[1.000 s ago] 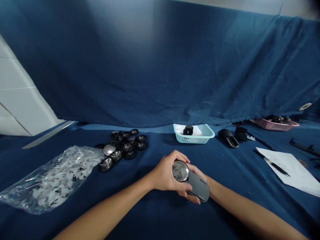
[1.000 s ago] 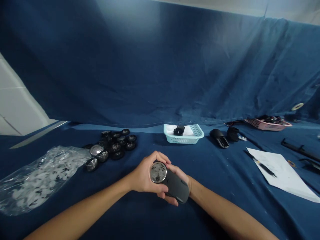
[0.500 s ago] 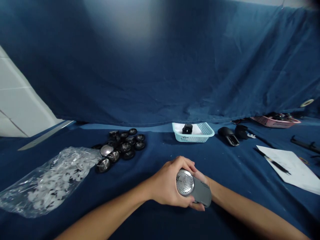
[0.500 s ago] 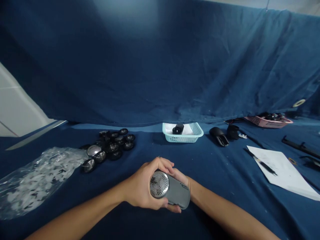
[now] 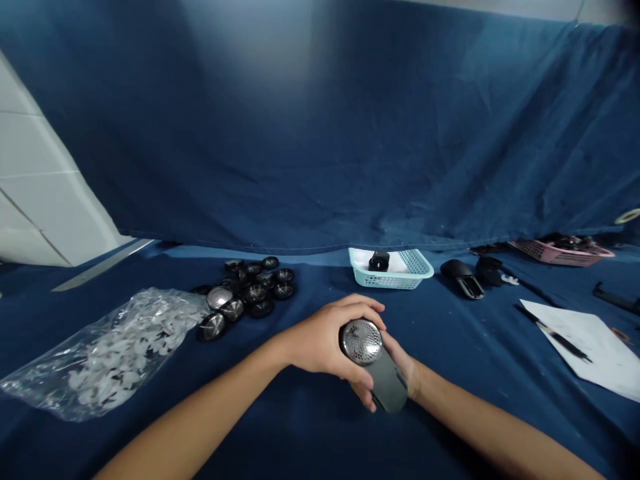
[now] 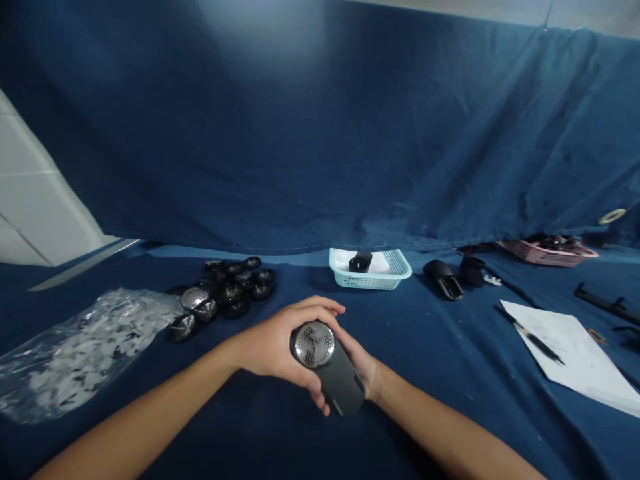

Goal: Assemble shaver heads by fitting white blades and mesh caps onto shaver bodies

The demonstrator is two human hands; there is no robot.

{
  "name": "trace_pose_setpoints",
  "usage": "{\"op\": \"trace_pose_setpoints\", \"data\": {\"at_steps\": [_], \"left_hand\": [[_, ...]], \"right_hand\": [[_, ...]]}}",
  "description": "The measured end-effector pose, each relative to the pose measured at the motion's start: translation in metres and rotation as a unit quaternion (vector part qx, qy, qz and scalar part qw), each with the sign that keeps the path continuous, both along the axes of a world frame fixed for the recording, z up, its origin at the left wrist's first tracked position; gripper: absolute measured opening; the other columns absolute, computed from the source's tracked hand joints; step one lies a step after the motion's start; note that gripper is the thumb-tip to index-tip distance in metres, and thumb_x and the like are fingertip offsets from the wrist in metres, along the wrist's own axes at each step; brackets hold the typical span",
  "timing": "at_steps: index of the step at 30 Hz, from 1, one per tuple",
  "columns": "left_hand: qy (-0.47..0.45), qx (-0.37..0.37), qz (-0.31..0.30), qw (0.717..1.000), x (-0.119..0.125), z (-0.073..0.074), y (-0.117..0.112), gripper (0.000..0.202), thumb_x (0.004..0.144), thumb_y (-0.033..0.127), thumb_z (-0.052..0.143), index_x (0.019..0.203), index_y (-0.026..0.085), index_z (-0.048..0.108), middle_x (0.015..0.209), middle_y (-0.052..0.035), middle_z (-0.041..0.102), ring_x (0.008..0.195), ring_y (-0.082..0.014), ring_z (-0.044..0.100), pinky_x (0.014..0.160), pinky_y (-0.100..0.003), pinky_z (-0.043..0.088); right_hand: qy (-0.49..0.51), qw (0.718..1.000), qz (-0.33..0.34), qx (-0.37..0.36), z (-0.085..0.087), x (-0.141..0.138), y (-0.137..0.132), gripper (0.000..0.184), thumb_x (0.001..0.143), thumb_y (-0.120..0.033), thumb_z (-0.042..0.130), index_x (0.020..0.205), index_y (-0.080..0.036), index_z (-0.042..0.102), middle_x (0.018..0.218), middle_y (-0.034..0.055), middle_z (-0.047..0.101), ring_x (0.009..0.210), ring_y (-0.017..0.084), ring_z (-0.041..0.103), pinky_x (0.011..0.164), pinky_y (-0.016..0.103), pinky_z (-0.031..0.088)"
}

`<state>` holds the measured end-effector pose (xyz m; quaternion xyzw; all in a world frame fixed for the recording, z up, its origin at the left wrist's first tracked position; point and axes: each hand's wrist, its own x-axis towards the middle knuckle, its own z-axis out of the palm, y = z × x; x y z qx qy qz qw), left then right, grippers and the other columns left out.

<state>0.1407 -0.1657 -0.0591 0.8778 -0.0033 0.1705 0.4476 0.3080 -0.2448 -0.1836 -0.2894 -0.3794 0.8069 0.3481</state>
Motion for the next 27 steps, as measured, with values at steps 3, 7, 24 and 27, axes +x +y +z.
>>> {"op": "trace_pose_setpoints", "data": {"at_steps": [3, 7, 24, 27], "left_hand": [[0.02, -0.042, -0.014, 0.999, -0.005, 0.004, 0.016, 0.072, 0.053, 0.024, 0.09, 0.118, 0.026, 0.058, 0.139, -0.0085, 0.047, 0.125, -0.0286, 0.048, 0.104, -0.044, 0.041], [0.039, -0.065, -0.01, 0.997, -0.011, 0.006, 0.03, 0.074, 0.052, 0.027, 0.09, 0.117, 0.025, 0.055, 0.137, -0.0088, 0.049, 0.123, -0.0281, 0.05, 0.104, -0.045, 0.039], [0.138, 0.128, 0.1, 0.977, -0.024, 0.013, 0.056, 0.053, 0.081, 0.033, 0.068, 0.132, 0.029, 0.053, 0.13, -0.0051, 0.056, 0.117, -0.0255, 0.053, 0.1, -0.039, 0.041], [0.149, 0.133, 0.106, 0.974, -0.026, 0.014, 0.056, 0.053, 0.084, 0.032, 0.064, 0.135, 0.03, 0.049, 0.131, -0.004, 0.056, 0.118, -0.0244, 0.053, 0.1, -0.037, 0.041]], "right_hand": [[0.07, 0.995, 0.05, -0.042, 0.006, -0.006, 0.0, 0.107, 0.065, -0.096, 0.028, 0.118, -0.008, 0.06, 0.087, 0.0148, 0.07, 0.07, 0.024, 0.068, 0.068, 0.035, 0.052], [0.156, 0.988, 0.011, -0.018, 0.013, -0.014, -0.003, 0.092, 0.075, -0.08, 0.051, 0.13, -0.007, 0.053, 0.111, 0.019, 0.067, 0.104, 0.029, 0.064, 0.096, 0.041, 0.043], [0.154, 0.979, -0.133, 0.006, 0.016, -0.009, 0.004, 0.052, 0.086, -0.037, 0.063, 0.134, -0.02, 0.048, 0.137, 0.0132, 0.053, 0.121, 0.03, 0.055, 0.106, 0.046, 0.033], [0.142, 0.98, -0.138, 0.017, 0.016, -0.008, 0.003, 0.058, 0.084, -0.036, 0.066, 0.136, -0.023, 0.045, 0.138, 0.0138, 0.052, 0.122, 0.029, 0.054, 0.105, 0.046, 0.034]]}}
